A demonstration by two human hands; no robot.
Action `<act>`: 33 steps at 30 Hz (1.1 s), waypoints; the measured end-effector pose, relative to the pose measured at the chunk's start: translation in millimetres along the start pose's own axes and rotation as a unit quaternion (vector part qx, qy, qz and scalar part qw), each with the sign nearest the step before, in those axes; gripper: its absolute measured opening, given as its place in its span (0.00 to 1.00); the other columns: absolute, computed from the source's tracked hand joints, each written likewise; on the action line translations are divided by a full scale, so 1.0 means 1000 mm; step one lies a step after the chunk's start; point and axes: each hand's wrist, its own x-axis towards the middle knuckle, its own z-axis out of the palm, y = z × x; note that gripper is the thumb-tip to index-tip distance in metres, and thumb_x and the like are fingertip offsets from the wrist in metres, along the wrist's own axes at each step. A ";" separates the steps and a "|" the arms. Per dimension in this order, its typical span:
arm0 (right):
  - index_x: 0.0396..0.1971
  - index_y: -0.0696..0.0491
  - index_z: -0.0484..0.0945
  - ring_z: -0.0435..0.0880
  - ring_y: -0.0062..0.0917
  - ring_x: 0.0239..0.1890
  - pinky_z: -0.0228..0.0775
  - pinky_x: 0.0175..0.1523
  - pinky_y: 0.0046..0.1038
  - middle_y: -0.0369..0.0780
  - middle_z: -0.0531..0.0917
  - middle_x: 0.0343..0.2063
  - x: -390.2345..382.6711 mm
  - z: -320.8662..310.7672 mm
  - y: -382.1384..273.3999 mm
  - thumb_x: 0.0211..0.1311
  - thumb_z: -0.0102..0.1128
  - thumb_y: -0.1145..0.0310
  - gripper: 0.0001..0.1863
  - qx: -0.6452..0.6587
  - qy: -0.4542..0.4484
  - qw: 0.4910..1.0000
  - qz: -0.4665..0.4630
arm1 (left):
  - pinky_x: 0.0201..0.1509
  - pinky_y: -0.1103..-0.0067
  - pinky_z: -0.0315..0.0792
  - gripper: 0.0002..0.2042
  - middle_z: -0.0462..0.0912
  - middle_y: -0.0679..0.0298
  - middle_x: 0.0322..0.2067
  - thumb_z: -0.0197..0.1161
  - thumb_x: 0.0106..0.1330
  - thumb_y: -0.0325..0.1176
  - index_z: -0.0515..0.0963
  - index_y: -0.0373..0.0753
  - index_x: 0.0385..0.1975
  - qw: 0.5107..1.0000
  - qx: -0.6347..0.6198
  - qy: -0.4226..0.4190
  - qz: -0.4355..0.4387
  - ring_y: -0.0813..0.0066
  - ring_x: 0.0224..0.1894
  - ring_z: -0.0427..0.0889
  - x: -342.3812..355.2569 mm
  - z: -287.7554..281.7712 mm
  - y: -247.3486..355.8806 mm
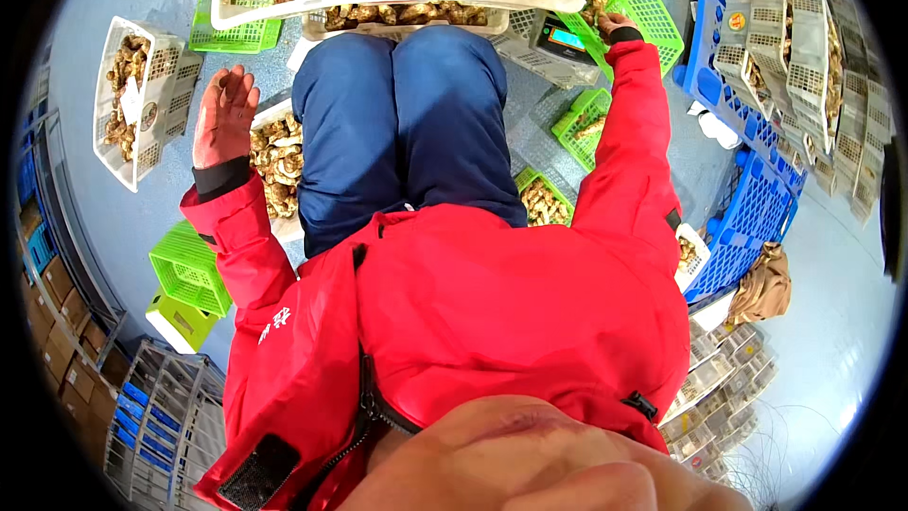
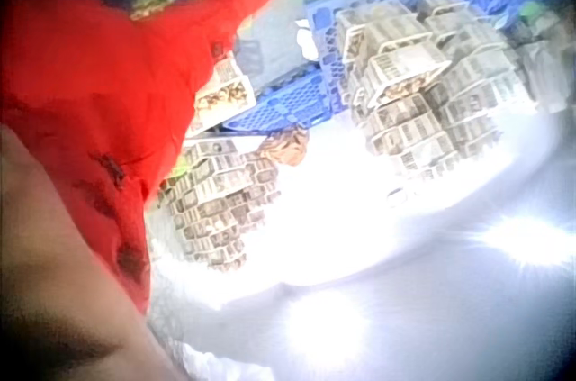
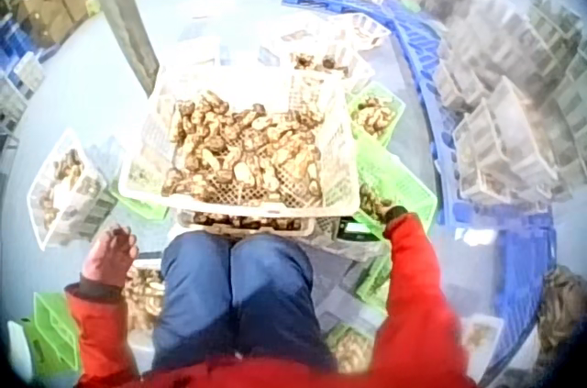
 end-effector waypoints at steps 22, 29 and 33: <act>0.39 0.53 0.72 0.77 0.25 0.34 0.67 0.39 0.22 0.42 0.78 0.31 -0.274 0.161 -0.409 0.49 0.54 0.62 0.17 -0.068 -0.159 0.757 -0.631 | 0.50 0.79 0.64 0.17 0.69 0.65 0.46 0.51 0.58 0.32 0.62 0.37 0.48 0.897 -0.298 -0.310 0.099 0.75 0.49 0.67 -0.016 -0.098 -0.061; 0.38 0.51 0.73 0.76 0.21 0.32 0.65 0.39 0.23 0.37 0.79 0.30 -0.110 0.207 -0.460 0.49 0.50 0.60 0.17 -0.060 -0.123 0.849 -0.510 | 0.49 0.76 0.64 0.10 0.75 0.68 0.36 0.51 0.58 0.38 0.73 0.41 0.35 0.915 -0.403 -0.029 0.009 0.75 0.40 0.72 -0.090 -0.228 -0.153; 0.45 0.51 0.68 0.75 0.32 0.41 0.65 0.43 0.29 0.44 0.76 0.37 -0.051 0.246 -0.471 0.44 0.52 0.47 0.30 -0.159 -0.047 0.800 -0.577 | 0.43 0.74 0.67 0.12 0.74 0.64 0.34 0.53 0.57 0.40 0.70 0.40 0.36 0.918 -0.361 0.141 -0.090 0.71 0.38 0.72 -0.076 -0.215 -0.160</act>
